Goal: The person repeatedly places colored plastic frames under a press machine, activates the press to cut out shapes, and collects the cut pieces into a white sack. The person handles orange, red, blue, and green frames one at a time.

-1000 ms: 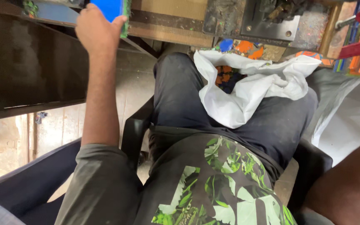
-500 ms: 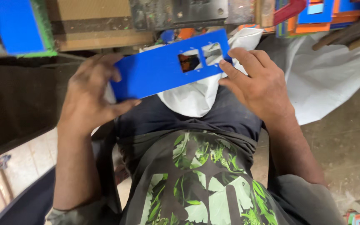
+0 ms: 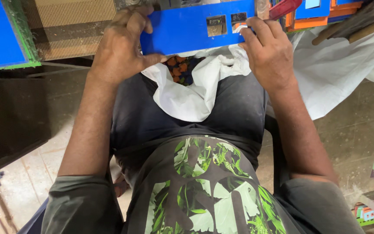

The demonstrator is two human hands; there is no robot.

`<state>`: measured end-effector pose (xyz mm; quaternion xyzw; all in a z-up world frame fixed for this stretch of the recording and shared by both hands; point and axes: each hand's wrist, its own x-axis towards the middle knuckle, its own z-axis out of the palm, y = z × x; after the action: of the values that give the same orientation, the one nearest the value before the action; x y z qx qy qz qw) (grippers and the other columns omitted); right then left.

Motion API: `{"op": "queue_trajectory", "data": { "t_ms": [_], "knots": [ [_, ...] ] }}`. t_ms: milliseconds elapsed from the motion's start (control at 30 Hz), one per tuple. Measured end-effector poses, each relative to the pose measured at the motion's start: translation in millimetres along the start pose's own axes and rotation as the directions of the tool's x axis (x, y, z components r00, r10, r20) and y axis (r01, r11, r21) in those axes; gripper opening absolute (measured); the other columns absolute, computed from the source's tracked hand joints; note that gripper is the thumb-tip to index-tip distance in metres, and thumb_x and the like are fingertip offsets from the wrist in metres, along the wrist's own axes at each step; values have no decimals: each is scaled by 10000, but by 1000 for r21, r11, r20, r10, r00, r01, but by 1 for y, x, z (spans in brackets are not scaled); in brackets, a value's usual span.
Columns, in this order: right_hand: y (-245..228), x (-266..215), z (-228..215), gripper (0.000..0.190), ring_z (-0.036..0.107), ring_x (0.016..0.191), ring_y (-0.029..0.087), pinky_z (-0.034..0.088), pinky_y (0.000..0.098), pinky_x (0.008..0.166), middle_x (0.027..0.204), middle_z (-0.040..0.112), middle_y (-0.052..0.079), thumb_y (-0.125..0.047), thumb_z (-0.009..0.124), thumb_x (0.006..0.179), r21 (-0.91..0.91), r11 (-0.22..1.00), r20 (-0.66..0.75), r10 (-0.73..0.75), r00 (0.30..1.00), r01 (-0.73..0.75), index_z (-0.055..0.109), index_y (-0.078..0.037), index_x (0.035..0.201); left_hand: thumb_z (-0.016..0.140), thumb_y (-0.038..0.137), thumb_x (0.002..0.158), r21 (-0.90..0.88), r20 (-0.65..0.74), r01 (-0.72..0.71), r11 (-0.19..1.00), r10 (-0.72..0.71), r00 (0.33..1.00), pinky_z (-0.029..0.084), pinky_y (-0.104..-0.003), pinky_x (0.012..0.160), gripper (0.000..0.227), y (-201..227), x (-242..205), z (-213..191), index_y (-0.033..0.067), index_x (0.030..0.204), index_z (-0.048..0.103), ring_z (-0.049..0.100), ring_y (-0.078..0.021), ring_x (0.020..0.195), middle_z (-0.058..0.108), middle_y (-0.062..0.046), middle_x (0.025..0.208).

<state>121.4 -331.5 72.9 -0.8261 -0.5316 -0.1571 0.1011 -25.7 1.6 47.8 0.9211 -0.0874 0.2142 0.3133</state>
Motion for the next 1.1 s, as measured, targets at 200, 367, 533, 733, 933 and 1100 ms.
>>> {"op": "queue_trajectory", "data": {
  "t_ms": [200,367,533,733,933,1100],
  "knots": [
    [11,20,13,302,626,1036,282,545,392,867,1271,678,70,-115,821,917,-34,999,-76,-1,997,-2,703,-36,1184,1006,371,636,302,-239,153,941,-81,968,570,-475,771,648,8,1,1,-32,1054,719,680,-374,899,704,-180,977],
    [22,33,34,182,670,958,281,536,405,749,1069,694,51,-108,815,948,-102,991,-157,65,985,-82,720,-79,1100,930,265,828,291,-218,136,947,-73,973,547,-451,721,384,-19,5,21,16,1034,724,687,-353,820,714,-142,922],
    [28,31,44,201,670,913,280,539,409,740,1064,697,74,-75,793,890,0,995,-213,98,972,-100,748,-81,1086,928,266,813,220,-246,100,970,-44,968,556,-449,735,387,-41,2,30,18,1045,744,695,-356,845,723,-139,949],
    [27,34,45,196,683,927,304,532,411,751,1080,703,64,-88,820,915,-15,997,-276,65,959,-72,704,-77,1073,938,250,797,184,-284,120,976,-64,957,555,-451,756,397,-37,4,30,12,1044,738,690,-364,879,728,-139,978],
    [27,32,48,171,682,902,291,526,408,728,1049,694,48,-82,813,950,-24,998,-320,55,946,-66,715,-97,1089,947,227,780,131,-315,158,979,-110,943,551,-452,725,412,-37,5,35,4,1058,741,690,-361,852,721,-147,953],
    [27,31,53,169,669,875,293,519,420,712,1004,682,56,-114,835,933,-17,995,-297,87,951,-96,719,-103,1057,976,235,824,111,-325,171,979,-127,937,561,-428,696,410,-37,1,35,-3,1052,731,699,-324,807,720,-142,937]
  ]
}}
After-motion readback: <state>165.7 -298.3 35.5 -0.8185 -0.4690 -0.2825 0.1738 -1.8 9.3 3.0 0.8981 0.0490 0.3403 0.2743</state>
